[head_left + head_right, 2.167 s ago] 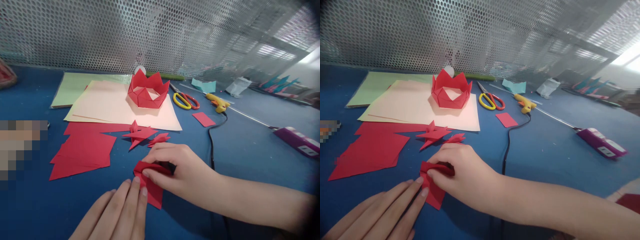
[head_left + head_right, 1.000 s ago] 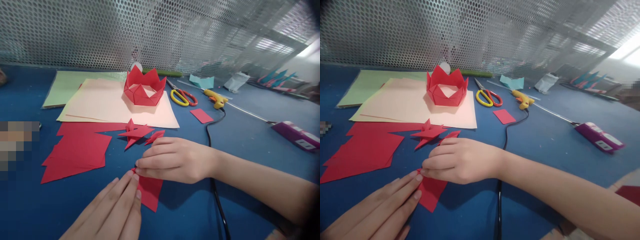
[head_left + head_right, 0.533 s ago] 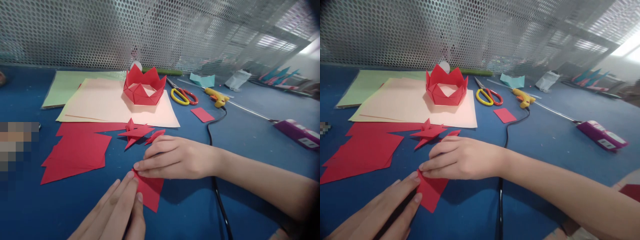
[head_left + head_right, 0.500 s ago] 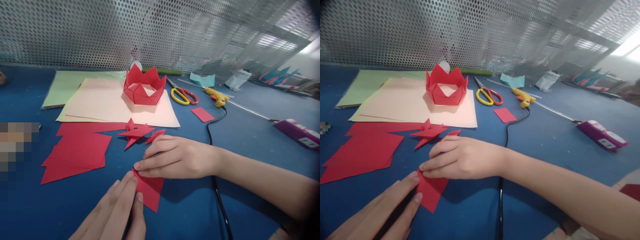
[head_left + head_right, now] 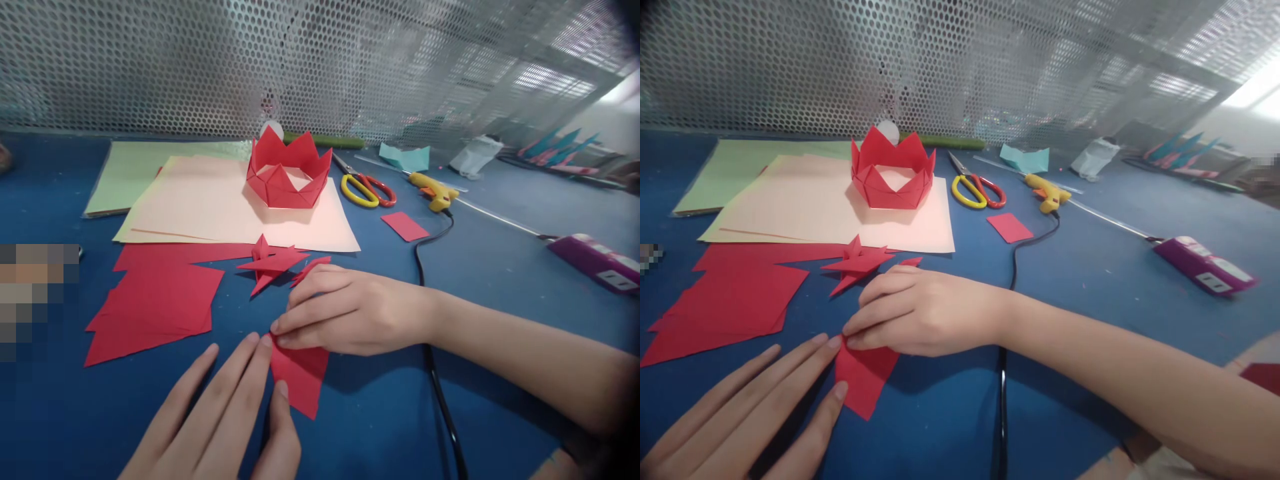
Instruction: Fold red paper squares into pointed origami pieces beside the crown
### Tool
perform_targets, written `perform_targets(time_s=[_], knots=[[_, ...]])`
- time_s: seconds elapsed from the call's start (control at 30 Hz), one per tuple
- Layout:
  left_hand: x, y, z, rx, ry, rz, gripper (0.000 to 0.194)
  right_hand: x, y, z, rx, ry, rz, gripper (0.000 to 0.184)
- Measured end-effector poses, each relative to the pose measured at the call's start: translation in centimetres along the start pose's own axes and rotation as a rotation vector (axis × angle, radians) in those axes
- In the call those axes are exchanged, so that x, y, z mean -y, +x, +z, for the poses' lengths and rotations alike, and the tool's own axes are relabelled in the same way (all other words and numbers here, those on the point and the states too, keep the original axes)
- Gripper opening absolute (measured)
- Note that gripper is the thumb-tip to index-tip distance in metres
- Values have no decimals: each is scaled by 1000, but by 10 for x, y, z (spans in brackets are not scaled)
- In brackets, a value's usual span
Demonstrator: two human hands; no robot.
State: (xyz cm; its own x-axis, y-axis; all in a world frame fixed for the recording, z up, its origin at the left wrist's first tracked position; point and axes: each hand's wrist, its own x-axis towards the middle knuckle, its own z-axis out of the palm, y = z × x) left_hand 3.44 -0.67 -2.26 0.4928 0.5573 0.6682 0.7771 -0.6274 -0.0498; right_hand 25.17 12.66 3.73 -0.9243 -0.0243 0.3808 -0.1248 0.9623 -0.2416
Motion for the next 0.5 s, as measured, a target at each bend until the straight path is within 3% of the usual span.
perform_targets(time_s=[0.13,0.5], knots=[[4,-1,1,59,-14,39,26,0,0,1,-34,3,3,23],[2,0,0,17,-44,-3,31,2,0,-1,-5,-150,-34,19]])
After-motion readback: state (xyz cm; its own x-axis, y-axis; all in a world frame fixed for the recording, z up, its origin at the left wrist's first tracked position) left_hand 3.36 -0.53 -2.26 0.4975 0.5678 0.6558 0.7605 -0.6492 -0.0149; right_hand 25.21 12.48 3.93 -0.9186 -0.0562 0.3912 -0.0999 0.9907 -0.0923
